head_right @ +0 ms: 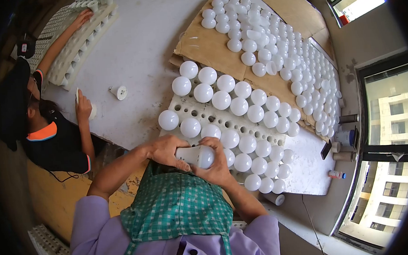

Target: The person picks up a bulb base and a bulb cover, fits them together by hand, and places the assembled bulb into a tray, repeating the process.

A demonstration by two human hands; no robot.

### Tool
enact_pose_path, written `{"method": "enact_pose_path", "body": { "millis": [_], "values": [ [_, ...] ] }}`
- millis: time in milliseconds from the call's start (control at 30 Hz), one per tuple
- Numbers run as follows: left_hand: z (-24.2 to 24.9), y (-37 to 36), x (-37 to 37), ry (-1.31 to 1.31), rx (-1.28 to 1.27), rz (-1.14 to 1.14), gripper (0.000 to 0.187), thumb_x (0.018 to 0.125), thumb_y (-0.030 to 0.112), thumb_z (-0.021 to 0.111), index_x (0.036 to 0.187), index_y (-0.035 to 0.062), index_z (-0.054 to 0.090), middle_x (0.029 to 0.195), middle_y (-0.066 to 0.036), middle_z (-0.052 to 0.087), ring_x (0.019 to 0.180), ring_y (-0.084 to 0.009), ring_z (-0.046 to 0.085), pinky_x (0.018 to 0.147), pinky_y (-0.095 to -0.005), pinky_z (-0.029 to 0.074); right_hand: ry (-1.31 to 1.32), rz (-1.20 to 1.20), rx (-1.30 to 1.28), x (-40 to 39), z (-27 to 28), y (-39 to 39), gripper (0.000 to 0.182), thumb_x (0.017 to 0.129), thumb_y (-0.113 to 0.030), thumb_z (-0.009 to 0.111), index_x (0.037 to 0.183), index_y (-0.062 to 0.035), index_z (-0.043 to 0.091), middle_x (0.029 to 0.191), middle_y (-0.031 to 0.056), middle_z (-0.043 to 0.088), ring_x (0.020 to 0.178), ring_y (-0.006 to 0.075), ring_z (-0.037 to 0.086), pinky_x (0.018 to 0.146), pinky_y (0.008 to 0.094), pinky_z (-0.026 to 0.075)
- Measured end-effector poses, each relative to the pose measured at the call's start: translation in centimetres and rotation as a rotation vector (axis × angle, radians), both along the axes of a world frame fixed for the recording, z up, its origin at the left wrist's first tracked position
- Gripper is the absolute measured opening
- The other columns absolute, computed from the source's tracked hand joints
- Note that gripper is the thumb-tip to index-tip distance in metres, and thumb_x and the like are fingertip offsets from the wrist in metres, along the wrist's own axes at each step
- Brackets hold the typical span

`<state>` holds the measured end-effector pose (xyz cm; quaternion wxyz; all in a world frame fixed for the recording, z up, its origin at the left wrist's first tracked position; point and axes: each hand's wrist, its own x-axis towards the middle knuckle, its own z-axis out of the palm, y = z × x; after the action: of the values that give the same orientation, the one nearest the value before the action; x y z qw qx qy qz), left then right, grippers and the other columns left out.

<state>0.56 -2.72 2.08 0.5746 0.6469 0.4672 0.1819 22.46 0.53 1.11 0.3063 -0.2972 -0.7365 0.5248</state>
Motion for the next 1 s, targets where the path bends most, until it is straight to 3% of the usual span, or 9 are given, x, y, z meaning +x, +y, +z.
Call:
{"method": "enact_pose_path", "body": {
  "millis": [100, 233, 300, 367, 433, 567, 733, 800, 1000],
  "values": [
    [-1.6, -1.0, -5.9, -0.118, 0.02, 0.628, 0.064, 0.075, 0.021, 0.079, 0.124, -0.0059, 0.05, 0.121, -0.021, 0.059, 0.097, -0.0233, 0.065, 0.08, -0.0318, 0.052, -0.119, -0.217, 0.251, 3.5, -0.4, 3.4, 0.065, 0.057, -0.005, 0.08, 0.112, -0.0074, 0.045, 0.112, 0.0151, 0.048, 0.104, 0.0263, 0.052, 0.089, 0.0372, 0.045],
    [-9.7, -1.0, -15.5, 0.297, 0.41, 1.34, 0.032, 0.081, 0.007, 0.063, 0.112, 0.0009, 0.061, 0.107, -0.017, 0.067, 0.099, -0.0254, 0.065, 0.083, -0.0325, 0.052, -0.426, 0.073, 0.359, 3.1, 0.9, 2.6, 0.057, 0.059, -0.012, 0.081, 0.11, -0.0094, 0.055, 0.111, 0.0142, 0.052, 0.103, 0.0323, 0.053, 0.087, 0.0394, 0.048],
    [-11.6, -1.2, -17.9, 0.52, 0.306, 1.334, 0.041, 0.079, -0.003, 0.055, 0.12, 0.0007, 0.056, 0.118, -0.021, 0.061, 0.112, -0.0312, 0.058, 0.095, -0.0343, 0.046, -0.598, 0.223, 0.528, 2.2, -0.5, 2.1, 0.057, 0.058, -0.014, 0.082, 0.109, -0.0107, 0.055, 0.113, 0.0123, 0.053, 0.106, 0.0326, 0.052, 0.087, 0.0424, 0.047],
    [-16.7, -1.9, -20.6, 0.839, 0.313, 1.24, 0.057, 0.076, -0.009, 0.048, 0.132, 0.001, 0.044, 0.138, -0.022, 0.045, 0.129, -0.0326, 0.042, 0.108, -0.0362, 0.033, -0.63, 0.28, 0.607, 1.9, -1.7, 2.0, 0.056, 0.06, -0.016, 0.082, 0.109, -0.0115, 0.056, 0.116, 0.0109, 0.052, 0.109, 0.032, 0.051, 0.089, 0.0429, 0.045],
    [-16.8, -1.8, -21.1, 0.865, 0.062, 1.152, 0.07, 0.074, -0.012, 0.045, 0.141, 0.0028, 0.029, 0.152, -0.018, 0.021, 0.139, -0.036, 0.021, 0.115, -0.0383, 0.022, -0.673, 0.334, 0.689, 1.5, -2.2, 1.6, 0.055, 0.061, -0.019, 0.081, 0.11, -0.0123, 0.057, 0.118, 0.0094, 0.051, 0.112, 0.0315, 0.049, 0.092, 0.0434, 0.044],
    [-18.1, -1.3, -22.3, 0.971, 0.041, 0.967, 0.072, 0.073, -0.012, 0.05, 0.141, 0.0029, 0.028, 0.151, -0.019, 0.022, 0.139, -0.0378, 0.021, 0.114, -0.0393, 0.024, -0.605, 0.269, 0.638, 2.5, -0.8, 2.5, 0.052, 0.066, -0.019, 0.078, 0.113, -0.0132, 0.058, 0.119, 0.0097, 0.051, 0.109, 0.0311, 0.05, 0.091, 0.0429, 0.043],
    [-20.2, 0.3, -23.7, 1.118, 0.189, 0.834, 0.056, 0.074, -0.009, 0.058, 0.127, 0.0013, 0.042, 0.142, -0.023, 0.037, 0.134, -0.0369, 0.033, 0.108, -0.0393, 0.033, -0.431, -0.194, 0.555, 4.0, 1.3, 11.1, 0.042, 0.069, -0.007, 0.076, 0.108, -0.0073, 0.06, 0.109, 0.014, 0.058, 0.097, 0.0334, 0.058, 0.08, 0.0394, 0.05],
    [-19.7, 0.5, -22.9, 1.055, 0.037, 0.76, 0.053, 0.074, -0.003, 0.065, 0.123, -0.0003, 0.044, 0.135, -0.024, 0.045, 0.127, -0.0367, 0.042, 0.105, -0.0396, 0.037, -0.437, -0.356, 0.503, 5.4, -0.2, 17.1, 0.041, 0.073, -0.007, 0.073, 0.112, -0.0062, 0.058, 0.109, 0.0151, 0.059, 0.096, 0.0326, 0.06, 0.078, 0.0386, 0.051],
    [-18.2, -0.8, -17.2, 0.831, 0.045, 1.035, 0.055, 0.069, 0.006, 0.076, 0.117, -0.0024, 0.05, 0.125, -0.023, 0.054, 0.116, -0.0375, 0.052, 0.097, -0.041, 0.044, -0.746, -0.446, 0.384, 5.4, -4.6, 31.4, 0.047, 0.079, -0.015, 0.067, 0.124, -0.0081, 0.054, 0.12, 0.015, 0.056, 0.101, 0.0319, 0.06, 0.086, 0.0402, 0.049]
  ]
}}
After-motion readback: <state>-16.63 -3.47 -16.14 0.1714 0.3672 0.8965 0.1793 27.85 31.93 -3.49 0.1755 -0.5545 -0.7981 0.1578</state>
